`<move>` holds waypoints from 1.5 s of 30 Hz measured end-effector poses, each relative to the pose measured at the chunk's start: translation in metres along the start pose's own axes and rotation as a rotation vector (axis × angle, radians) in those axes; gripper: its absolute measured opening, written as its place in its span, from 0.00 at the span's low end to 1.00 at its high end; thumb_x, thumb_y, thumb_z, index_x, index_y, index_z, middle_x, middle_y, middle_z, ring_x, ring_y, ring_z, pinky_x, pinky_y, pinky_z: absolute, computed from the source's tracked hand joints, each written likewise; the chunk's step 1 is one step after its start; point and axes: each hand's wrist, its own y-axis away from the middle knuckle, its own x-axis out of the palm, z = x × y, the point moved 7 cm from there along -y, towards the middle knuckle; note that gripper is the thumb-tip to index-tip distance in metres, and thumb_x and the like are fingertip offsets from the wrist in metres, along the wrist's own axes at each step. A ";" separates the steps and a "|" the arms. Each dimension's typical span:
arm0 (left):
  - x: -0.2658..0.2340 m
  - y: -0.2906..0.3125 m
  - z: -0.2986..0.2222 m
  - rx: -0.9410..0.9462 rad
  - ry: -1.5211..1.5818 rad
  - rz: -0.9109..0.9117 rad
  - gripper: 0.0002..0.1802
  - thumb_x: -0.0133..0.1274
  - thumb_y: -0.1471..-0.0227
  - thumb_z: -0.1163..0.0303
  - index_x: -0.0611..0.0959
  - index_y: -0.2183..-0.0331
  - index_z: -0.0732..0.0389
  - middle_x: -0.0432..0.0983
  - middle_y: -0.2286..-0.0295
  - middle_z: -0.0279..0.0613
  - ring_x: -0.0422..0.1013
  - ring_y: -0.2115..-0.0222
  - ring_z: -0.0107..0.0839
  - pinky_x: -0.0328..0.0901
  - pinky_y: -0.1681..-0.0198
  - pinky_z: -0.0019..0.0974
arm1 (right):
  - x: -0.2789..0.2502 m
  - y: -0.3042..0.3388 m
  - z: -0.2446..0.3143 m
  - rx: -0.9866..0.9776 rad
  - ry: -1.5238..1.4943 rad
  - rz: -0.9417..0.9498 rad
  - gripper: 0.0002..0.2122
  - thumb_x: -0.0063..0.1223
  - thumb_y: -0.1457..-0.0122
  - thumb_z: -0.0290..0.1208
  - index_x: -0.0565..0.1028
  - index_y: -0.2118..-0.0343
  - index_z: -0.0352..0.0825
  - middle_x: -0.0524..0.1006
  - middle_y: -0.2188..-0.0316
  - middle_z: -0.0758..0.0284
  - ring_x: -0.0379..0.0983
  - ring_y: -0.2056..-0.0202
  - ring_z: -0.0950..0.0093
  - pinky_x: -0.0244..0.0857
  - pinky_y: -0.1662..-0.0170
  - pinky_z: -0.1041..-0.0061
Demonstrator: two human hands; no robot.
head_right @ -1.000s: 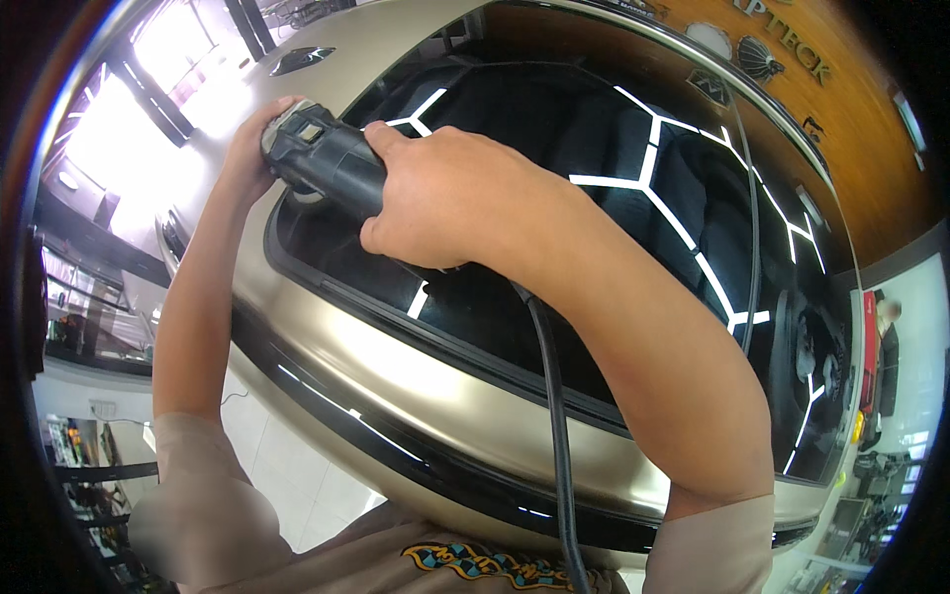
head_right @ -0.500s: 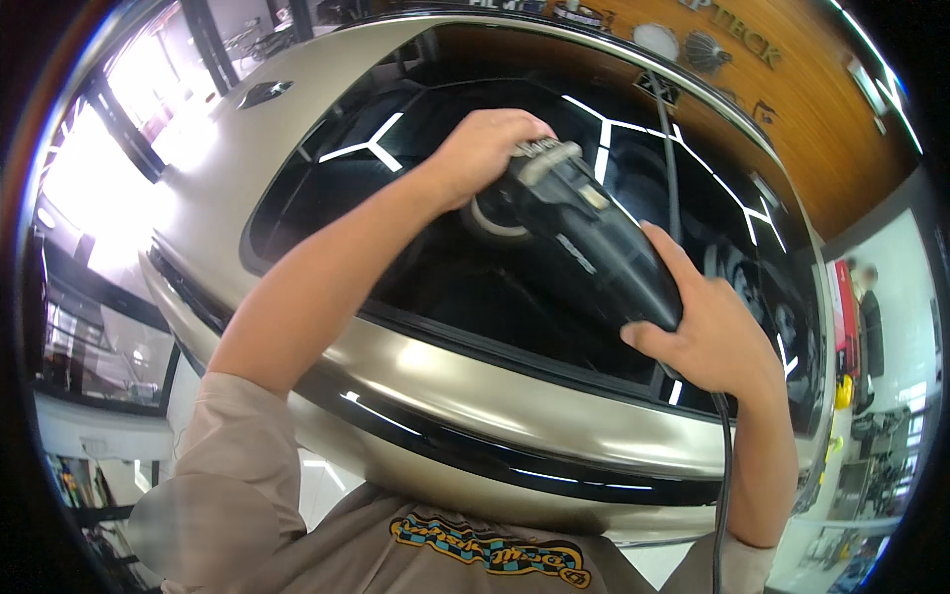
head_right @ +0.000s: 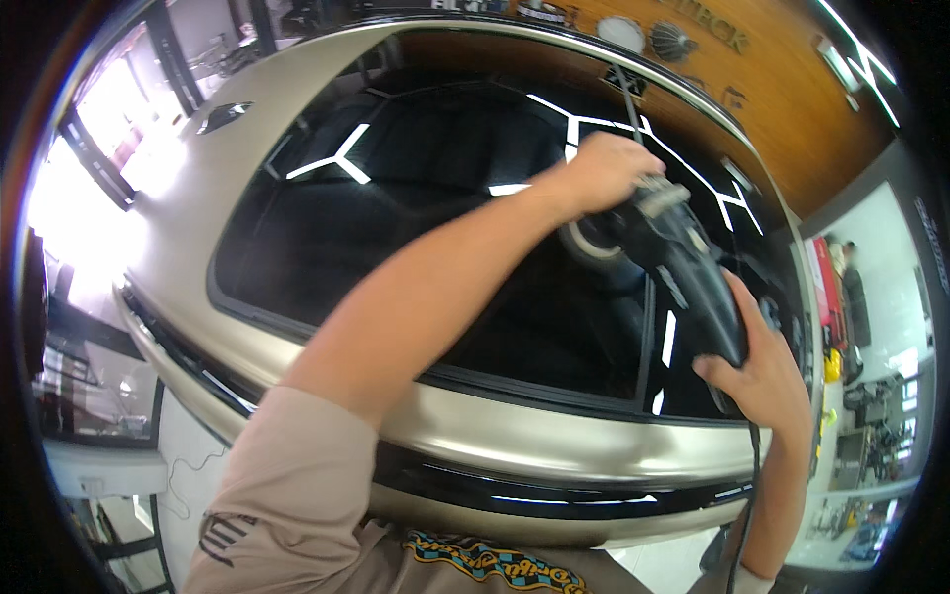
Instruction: The person uses a rotary polisher to work on the rear window and roof area of a beige car. The tool is moved in overlapping passes across the glass and painted surfaces, with the operator guiding the machine by hand.
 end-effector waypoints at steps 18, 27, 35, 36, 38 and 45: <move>-0.392 0.248 0.160 -1.135 0.613 -0.465 0.17 0.56 0.41 0.59 0.85 0.56 0.61 0.84 0.63 0.40 0.79 0.64 0.32 0.74 0.56 0.38 | 0.131 -0.179 0.332 -0.602 0.028 0.288 0.42 0.59 0.52 0.51 0.63 0.33 0.38 0.81 0.58 0.46 0.80 0.57 0.52 0.73 0.52 0.61; -0.350 0.210 0.161 -1.143 0.638 -0.429 0.16 0.57 0.42 0.60 0.85 0.57 0.61 0.84 0.64 0.40 0.80 0.65 0.31 0.73 0.56 0.37 | 0.108 -0.177 0.300 -0.509 0.043 0.251 0.43 0.61 0.54 0.51 0.64 0.34 0.38 0.81 0.54 0.49 0.80 0.58 0.54 0.73 0.54 0.61; -0.157 0.064 0.128 -0.723 0.600 -0.145 0.13 0.55 0.43 0.65 0.90 0.67 0.61 0.83 0.68 0.38 0.77 0.66 0.28 0.70 0.56 0.34 | 0.044 -0.131 0.121 -0.220 0.001 0.132 0.45 0.59 0.53 0.54 0.58 0.30 0.46 0.81 0.61 0.45 0.80 0.60 0.50 0.70 0.52 0.60; -0.130 0.044 0.120 -0.649 0.573 -0.140 0.13 0.55 0.43 0.64 0.90 0.66 0.62 0.84 0.67 0.39 0.77 0.65 0.29 0.70 0.55 0.34 | 0.035 -0.122 0.096 -0.170 0.001 0.105 0.46 0.60 0.54 0.54 0.58 0.30 0.46 0.81 0.61 0.46 0.80 0.60 0.50 0.70 0.52 0.60; -0.075 0.008 0.105 -0.505 0.517 -0.133 0.15 0.55 0.43 0.62 0.90 0.64 0.62 0.85 0.65 0.42 0.78 0.62 0.31 0.69 0.53 0.35 | 0.020 -0.100 0.050 -0.047 -0.011 0.075 0.46 0.61 0.54 0.52 0.58 0.30 0.46 0.81 0.61 0.47 0.80 0.59 0.51 0.69 0.52 0.61; -0.004 -0.030 0.027 -0.612 0.358 -0.060 0.37 0.59 0.50 0.32 0.88 0.61 0.61 0.78 0.56 0.58 0.73 0.50 0.52 0.65 0.43 0.46 | -0.012 -0.067 -0.013 0.105 -0.017 0.007 0.45 0.64 0.55 0.44 0.59 0.30 0.46 0.80 0.55 0.49 0.80 0.56 0.54 0.67 0.46 0.63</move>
